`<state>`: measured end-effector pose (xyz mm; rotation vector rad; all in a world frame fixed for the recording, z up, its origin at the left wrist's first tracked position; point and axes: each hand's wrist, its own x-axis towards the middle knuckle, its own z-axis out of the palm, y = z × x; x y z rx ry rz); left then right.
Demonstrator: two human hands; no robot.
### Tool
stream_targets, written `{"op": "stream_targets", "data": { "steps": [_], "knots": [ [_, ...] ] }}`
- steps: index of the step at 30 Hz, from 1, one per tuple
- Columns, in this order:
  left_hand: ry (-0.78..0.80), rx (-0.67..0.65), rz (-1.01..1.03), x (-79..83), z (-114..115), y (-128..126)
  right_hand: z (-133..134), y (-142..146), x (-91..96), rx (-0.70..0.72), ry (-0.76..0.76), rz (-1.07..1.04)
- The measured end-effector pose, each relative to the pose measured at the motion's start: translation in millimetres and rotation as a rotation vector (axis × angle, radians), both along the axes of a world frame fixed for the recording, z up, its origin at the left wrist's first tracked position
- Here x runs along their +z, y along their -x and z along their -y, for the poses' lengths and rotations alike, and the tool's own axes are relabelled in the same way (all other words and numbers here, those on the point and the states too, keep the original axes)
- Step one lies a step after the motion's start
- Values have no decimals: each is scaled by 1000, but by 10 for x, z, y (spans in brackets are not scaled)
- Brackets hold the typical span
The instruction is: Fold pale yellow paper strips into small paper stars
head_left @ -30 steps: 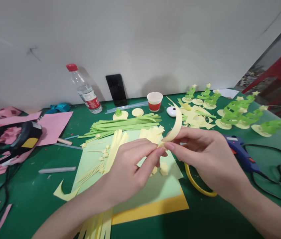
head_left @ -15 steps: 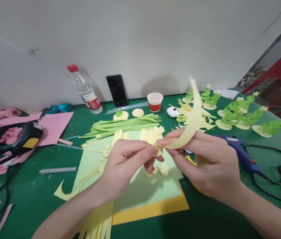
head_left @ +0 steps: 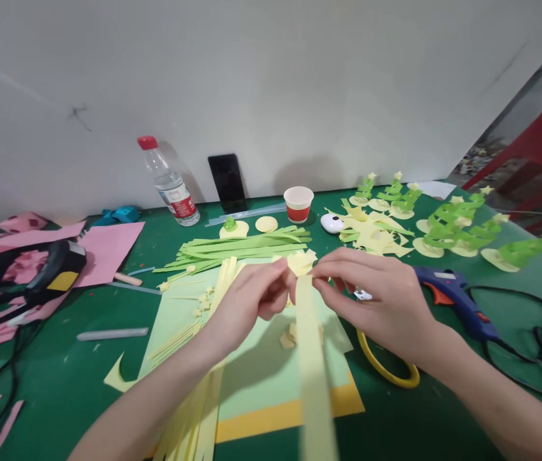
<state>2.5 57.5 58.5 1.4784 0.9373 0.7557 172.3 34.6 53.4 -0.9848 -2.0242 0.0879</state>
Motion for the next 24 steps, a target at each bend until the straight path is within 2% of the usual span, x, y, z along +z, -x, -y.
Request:
{"op": "stream_targets", "data": {
  "steps": [6,9,11,17,21,24],
  "knots": [
    [-327,86,-132,18,4,6,21,55,72,1,600,-292],
    [-459,64,-150,14,12,-2,14,48,89,4,771,-370],
    [-443,70,-149,18,17,-10,10,36,90,20,819,-363],
    [-186,129,-74,65,10,-30,16,14,98,24,859,-360],
    [-52,133,39,59,-5,-10,32,10,140,45,787,-404],
    [-20,114,153,35,-3,7,47,12,151,78,678,-325]
  ]
}}
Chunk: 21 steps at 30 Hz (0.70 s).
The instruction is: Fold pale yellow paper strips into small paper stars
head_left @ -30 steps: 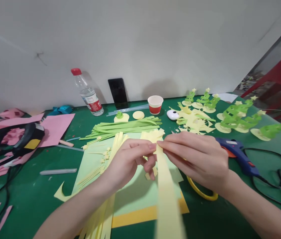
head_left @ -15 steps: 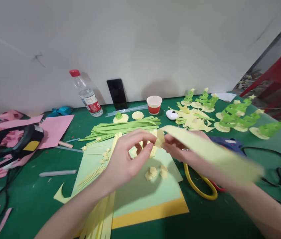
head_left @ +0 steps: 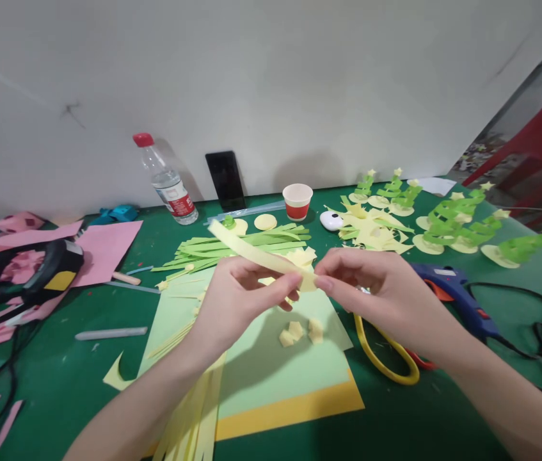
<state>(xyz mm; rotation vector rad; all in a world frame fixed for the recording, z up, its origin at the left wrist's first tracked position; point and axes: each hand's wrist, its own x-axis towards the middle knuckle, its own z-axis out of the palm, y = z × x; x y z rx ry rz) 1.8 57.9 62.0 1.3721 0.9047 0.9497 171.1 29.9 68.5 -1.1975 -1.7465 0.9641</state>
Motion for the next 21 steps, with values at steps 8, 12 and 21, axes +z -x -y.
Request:
{"op": "stream_targets", "data": {
  "steps": [8,12,21],
  "knots": [
    [-2,38,21,28,55,2,17,32,-44,78,-201,114],
    [-50,30,-36,52,79,-14,26,22,-35,91,-127,25],
    [-747,52,-26,-135,73,10,40,14,-85,91,418,-543]
  ]
}}
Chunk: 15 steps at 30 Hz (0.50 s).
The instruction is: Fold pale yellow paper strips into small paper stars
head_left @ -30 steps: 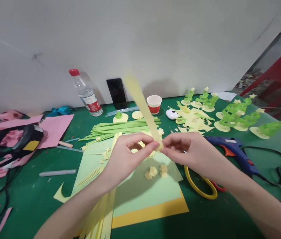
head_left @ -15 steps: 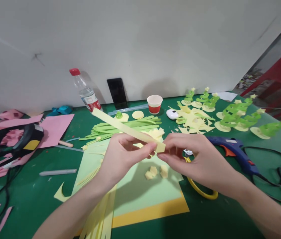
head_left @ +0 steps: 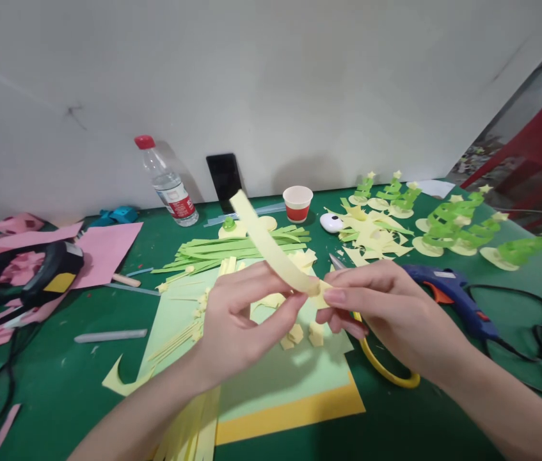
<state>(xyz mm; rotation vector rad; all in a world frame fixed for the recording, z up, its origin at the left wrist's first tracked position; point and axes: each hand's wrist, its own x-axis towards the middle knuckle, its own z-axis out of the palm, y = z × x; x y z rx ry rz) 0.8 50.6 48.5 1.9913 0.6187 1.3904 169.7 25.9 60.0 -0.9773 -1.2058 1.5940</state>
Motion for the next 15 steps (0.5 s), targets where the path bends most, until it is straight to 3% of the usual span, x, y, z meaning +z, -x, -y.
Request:
{"op": "stream_targets", "data": {
  "steps": [2,8,11,15],
  "knots": [
    [-138,-9,-39,-27,-10,18,4,13,3,37,125,-121],
    [-344,16,-101,-10,-45,41,16,17,4,245,415,-393],
    [-324,68,-95,-8,-58,33,-3,3,-11,305,357,-346],
    [-83,132,-29,17,-38,14,-10,4,16,64,115,-19]
  ]
}}
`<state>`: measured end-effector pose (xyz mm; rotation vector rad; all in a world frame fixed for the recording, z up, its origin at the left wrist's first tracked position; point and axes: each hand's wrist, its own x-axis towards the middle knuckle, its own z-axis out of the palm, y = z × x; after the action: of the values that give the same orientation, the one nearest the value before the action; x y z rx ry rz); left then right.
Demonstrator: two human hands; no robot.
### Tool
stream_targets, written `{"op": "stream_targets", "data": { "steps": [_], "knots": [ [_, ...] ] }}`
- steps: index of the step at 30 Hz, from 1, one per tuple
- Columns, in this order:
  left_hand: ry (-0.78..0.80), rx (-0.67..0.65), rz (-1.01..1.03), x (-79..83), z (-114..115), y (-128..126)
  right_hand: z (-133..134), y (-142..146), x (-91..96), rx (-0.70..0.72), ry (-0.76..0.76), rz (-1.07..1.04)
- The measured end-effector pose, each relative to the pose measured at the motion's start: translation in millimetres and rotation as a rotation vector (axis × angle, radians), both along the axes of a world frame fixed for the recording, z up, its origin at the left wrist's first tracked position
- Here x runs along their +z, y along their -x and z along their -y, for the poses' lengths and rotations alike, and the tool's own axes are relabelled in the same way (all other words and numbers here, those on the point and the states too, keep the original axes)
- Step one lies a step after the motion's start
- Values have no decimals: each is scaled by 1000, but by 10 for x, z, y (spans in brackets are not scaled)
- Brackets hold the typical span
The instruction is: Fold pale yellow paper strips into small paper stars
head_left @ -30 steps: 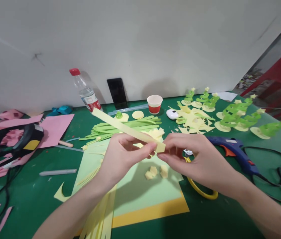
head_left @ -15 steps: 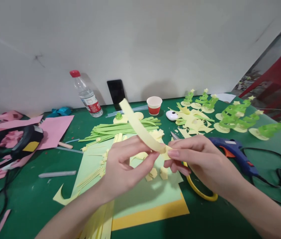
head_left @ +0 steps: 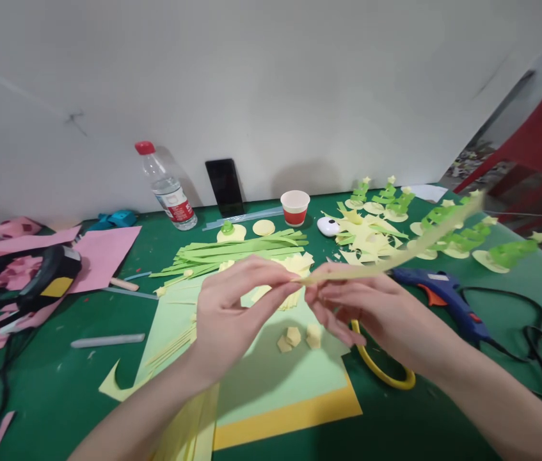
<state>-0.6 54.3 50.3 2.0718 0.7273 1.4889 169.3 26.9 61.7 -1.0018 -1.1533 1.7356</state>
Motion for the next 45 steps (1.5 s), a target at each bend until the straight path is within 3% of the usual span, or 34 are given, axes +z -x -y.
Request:
{"op": "stream_targets", "data": {
  "steps": [3,6,9,12,15,19,23,26,29,35,40,45],
  "knots": [
    [204,23,24,55,34,-15,30,16,52,-187,-236,222],
    [372,-8,57,107,58,-36,59,30,89,-235,-414,322],
    [529,-49,65,132,63,-62,59,32,86,-297,-454,369],
    [642,-87,18,136,61,-76,40,30,63,-285,-399,349],
    [638,-135,-112,118,62,-67,22,32,56,-255,-329,292],
    [465,-178,-340,78,66,-41,-1,20,61,-245,-251,219],
    [387,-206,-367,71,70,-27,-12,-3,37,-167,-210,191],
    [402,-222,-344,80,74,-19,9,13,9,-212,-251,223],
    [457,-243,-304,82,75,-14,33,48,-13,-279,-406,282],
    [651,-264,-148,52,67,0,25,53,-61,-331,-958,556],
    [879,-320,9,71,49,-10,5,23,-123,-378,-1315,727],
    [1037,-418,-43,131,35,-39,-4,-21,-126,-347,-1501,941]
  ]
}}
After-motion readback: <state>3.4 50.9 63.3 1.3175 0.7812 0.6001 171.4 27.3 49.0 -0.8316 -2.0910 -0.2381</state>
